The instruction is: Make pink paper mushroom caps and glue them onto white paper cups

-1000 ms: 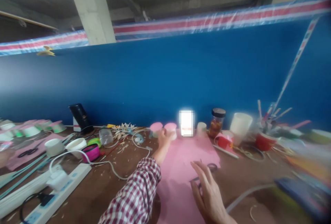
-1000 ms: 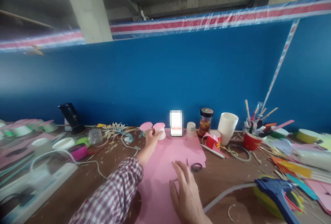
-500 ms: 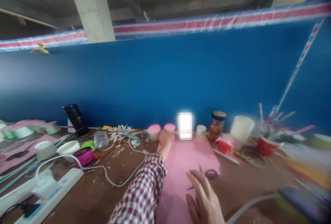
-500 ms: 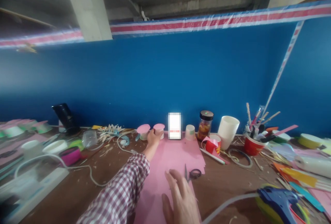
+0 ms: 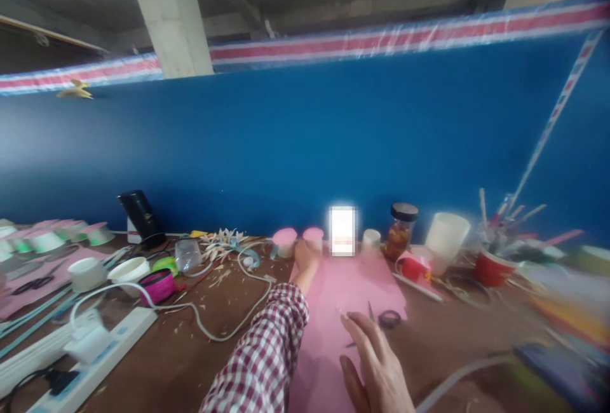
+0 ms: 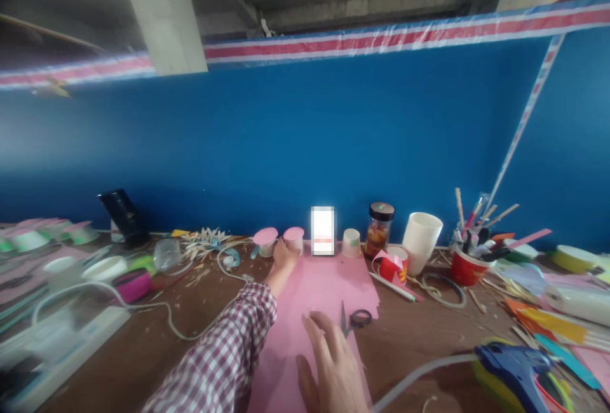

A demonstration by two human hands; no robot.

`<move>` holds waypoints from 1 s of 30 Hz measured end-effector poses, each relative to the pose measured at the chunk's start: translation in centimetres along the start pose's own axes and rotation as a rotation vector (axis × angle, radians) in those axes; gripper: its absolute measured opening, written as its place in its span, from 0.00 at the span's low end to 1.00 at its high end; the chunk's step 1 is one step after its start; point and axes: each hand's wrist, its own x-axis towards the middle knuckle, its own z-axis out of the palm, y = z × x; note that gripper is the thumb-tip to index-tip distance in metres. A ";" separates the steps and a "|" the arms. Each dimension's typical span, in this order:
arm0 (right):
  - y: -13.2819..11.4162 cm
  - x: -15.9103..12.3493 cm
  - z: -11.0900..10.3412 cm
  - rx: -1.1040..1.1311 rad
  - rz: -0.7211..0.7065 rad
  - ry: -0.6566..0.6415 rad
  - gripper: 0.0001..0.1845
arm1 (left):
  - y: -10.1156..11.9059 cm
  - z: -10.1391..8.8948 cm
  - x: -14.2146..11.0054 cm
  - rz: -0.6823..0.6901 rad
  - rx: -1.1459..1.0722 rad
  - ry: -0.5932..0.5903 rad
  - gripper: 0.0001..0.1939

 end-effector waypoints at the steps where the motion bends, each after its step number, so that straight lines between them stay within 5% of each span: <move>1: 0.0 0.0 0.0 0.001 -0.004 -0.002 0.24 | 0.0 -0.1 -0.1 0.003 0.020 0.007 0.18; 13: 0.4 -0.7 0.8 0.035 0.031 -0.041 0.25 | 0.3 -1.5 -1.0 0.057 0.142 0.008 0.18; 30: 0.7 -1.1 2.1 0.002 0.035 -0.001 0.24 | 0.0 0.3 -0.1 0.026 0.429 -0.020 0.20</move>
